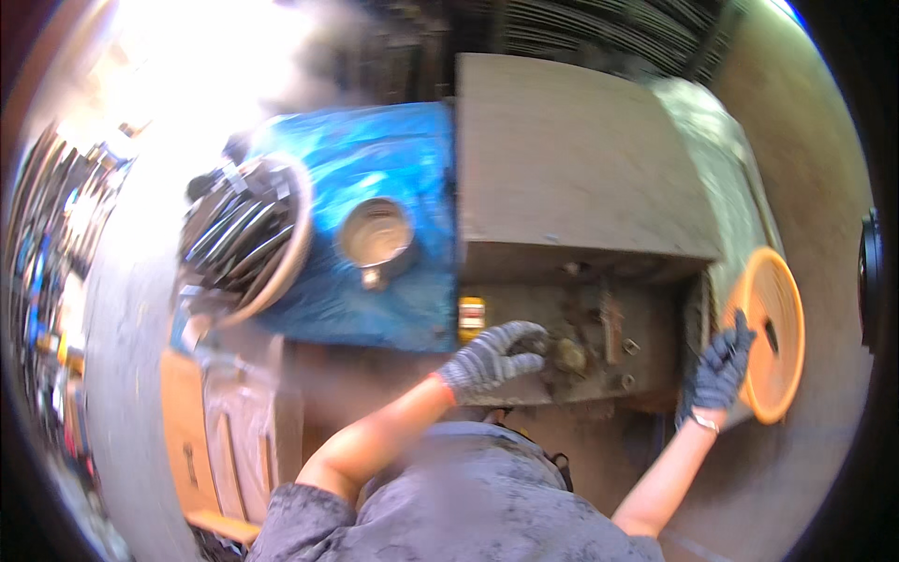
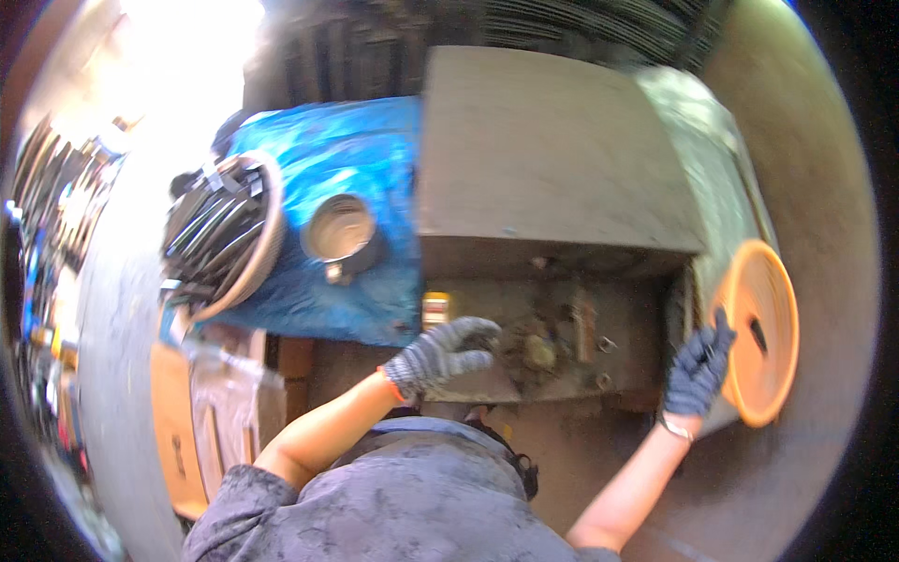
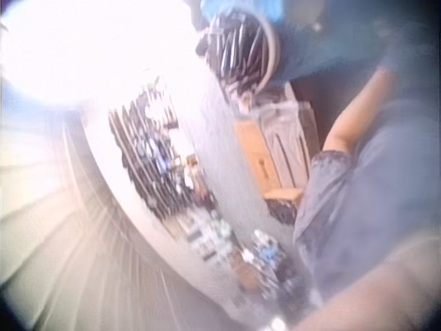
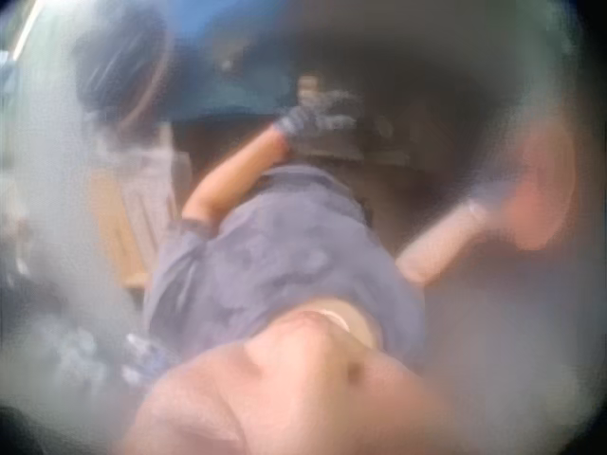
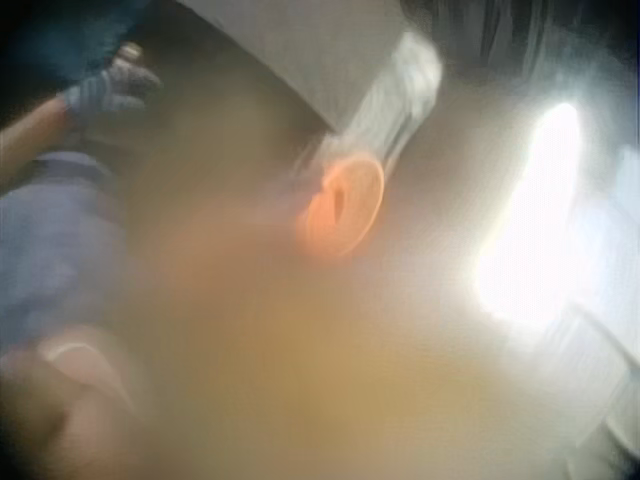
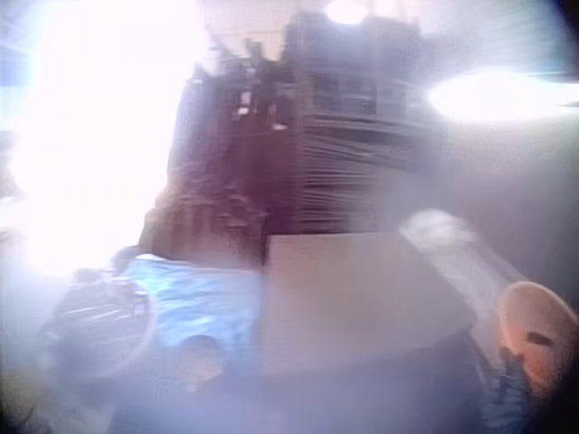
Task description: The person uses a polishing machine to smooth the inner and outer surfaces of metal tubes, periodically dipping them into a liquid and wiping them.
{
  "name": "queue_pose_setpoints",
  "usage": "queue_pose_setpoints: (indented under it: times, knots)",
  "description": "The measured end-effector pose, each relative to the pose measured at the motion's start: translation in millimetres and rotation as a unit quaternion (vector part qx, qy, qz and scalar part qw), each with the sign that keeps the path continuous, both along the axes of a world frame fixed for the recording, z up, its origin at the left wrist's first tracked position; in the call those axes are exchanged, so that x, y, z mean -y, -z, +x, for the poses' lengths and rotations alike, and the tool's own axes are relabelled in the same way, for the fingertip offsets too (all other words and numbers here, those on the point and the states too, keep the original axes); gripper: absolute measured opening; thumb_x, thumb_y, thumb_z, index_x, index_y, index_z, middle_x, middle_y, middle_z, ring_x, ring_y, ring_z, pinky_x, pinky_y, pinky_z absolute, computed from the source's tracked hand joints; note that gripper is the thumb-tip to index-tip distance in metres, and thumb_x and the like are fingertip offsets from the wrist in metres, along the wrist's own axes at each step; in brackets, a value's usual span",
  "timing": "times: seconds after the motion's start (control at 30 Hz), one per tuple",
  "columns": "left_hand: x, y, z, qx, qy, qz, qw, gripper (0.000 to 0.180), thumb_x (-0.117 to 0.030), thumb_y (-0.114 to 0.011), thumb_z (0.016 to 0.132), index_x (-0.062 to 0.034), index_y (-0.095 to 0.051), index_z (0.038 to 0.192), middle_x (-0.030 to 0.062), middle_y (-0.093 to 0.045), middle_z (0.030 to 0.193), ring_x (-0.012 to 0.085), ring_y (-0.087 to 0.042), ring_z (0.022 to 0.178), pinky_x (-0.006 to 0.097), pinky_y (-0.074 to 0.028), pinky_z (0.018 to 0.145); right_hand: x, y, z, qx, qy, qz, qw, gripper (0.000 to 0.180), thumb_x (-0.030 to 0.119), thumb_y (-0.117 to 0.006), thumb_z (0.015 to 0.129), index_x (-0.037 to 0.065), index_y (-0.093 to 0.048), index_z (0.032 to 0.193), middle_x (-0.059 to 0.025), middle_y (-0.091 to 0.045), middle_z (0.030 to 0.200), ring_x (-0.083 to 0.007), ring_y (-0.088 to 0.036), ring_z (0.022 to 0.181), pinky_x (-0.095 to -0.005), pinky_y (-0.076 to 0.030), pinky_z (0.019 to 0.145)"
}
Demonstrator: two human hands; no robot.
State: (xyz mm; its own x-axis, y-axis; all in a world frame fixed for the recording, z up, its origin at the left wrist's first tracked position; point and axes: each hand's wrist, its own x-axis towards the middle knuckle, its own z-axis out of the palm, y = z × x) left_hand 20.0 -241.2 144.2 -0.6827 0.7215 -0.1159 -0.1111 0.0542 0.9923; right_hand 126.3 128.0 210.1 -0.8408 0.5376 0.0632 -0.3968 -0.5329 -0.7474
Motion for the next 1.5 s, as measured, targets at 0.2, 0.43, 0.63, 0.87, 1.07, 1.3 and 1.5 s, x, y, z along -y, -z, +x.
queue_pose_setpoints:
  times: [0.2, 0.43, 0.63, 0.87, 1.07, 1.3, 1.5]
  knots:
    - [92.7, 6.2, 4.8, -0.044, -0.141, -0.055, 0.987, 0.043, -0.011, -0.072, 0.083, -0.0027, -0.057, 0.122, 0.0076, -0.065, 0.106, 0.0139, -0.06, 0.097, 0.031, -0.05, 0.087, 130.9, 43.8, -18.1, 0.191, -0.094, 0.119, 0.97, 0.03, 0.027, -0.063, 0.092, 0.006, -0.06, 0.113, 0.0062, -0.043, 0.061, -0.0037, -0.035, 0.044, -0.0188, -0.026, 0.036]
    - [271.3, -28.0, -71.7, -0.484, -0.423, -0.458, 0.614, 0.033, -0.018, -0.072, 0.072, -0.0122, -0.065, 0.103, 0.0086, -0.064, 0.095, 0.0286, -0.06, 0.09, 0.04, -0.048, 0.081, 238.3, 54.3, -29.2, 0.333, -0.271, 0.173, 0.886, 0.02, 0.016, -0.062, 0.092, 0.004, -0.06, 0.108, -0.0015, -0.057, 0.07, -0.01, -0.053, 0.056, -0.02, -0.042, 0.046]
    - [320.7, -22.7, -116.6, -0.438, -0.298, -0.709, 0.466, 0.017, -0.023, -0.051, 0.087, -0.0177, -0.064, 0.098, 0.0048, -0.064, 0.096, 0.0231, -0.059, 0.096, 0.044, -0.044, 0.079, 286.4, 84.1, -53.7, 0.334, -0.365, 0.154, 0.855, 0.021, 0.01, -0.062, 0.089, 0.004, -0.058, 0.108, -0.0034, -0.061, 0.084, -0.0124, -0.059, 0.068, -0.0226, -0.048, 0.054]
    - [326.3, -31.1, -115.4, -0.448, -0.272, -0.702, 0.482, 0.018, -0.017, -0.054, 0.084, -0.0156, -0.063, 0.1, 0.0067, -0.063, 0.099, 0.0256, -0.059, 0.098, 0.042, -0.045, 0.082, 378.5, 140.1, -108.1, 0.211, -0.503, 0.378, 0.748, 0.03, 0.01, -0.067, 0.083, 0.0, -0.055, 0.108, -0.017, -0.062, 0.096, -0.0281, -0.064, 0.087, -0.0349, -0.052, 0.077]
    - [318.9, -50.5, -55.0, -0.482, -0.363, -0.507, 0.615, 0.029, -0.012, -0.067, 0.075, -0.0107, -0.061, 0.103, 0.0094, -0.061, 0.095, 0.0287, -0.058, 0.091, 0.043, -0.046, 0.081, 458.2, 148.8, -156.4, 0.128, -0.375, 0.604, 0.691, 0.045, 0.014, -0.068, 0.079, 0.003, -0.053, 0.119, -0.0229, -0.059, 0.115, -0.0391, -0.059, 0.101, -0.0424, -0.048, 0.085]
    - [267.7, 2.5, 21.3, 0.088, -0.415, 0.075, 0.902, 0.032, 0.002, -0.064, 0.083, -0.0034, -0.056, 0.113, 0.0074, -0.063, 0.107, 0.0159, -0.058, 0.099, 0.031, -0.048, 0.088, 437.3, 124.4, -115.8, 0.15, -0.459, 0.43, 0.763, 0.045, 0.011, -0.067, 0.084, 0.002, -0.051, 0.126, -0.0167, -0.063, 0.105, -0.0247, -0.063, 0.09, -0.0341, -0.052, 0.08]
    - [175.2, 26.5, 14.0, 0.207, -0.371, 0.099, 0.9, 0.027, -0.006, -0.067, 0.085, -0.001, -0.057, 0.109, 0.0062, -0.066, 0.1, 0.0145, -0.061, 0.091, 0.029, -0.049, 0.084, 379.9, 81.9, -75.4, 0.201, -0.428, 0.343, 0.811, 0.041, 0.006, -0.069, 0.084, 0.002, -0.053, 0.121, -0.0109, -0.064, 0.101, -0.012, -0.062, 0.09, -0.0285, -0.052, 0.075]
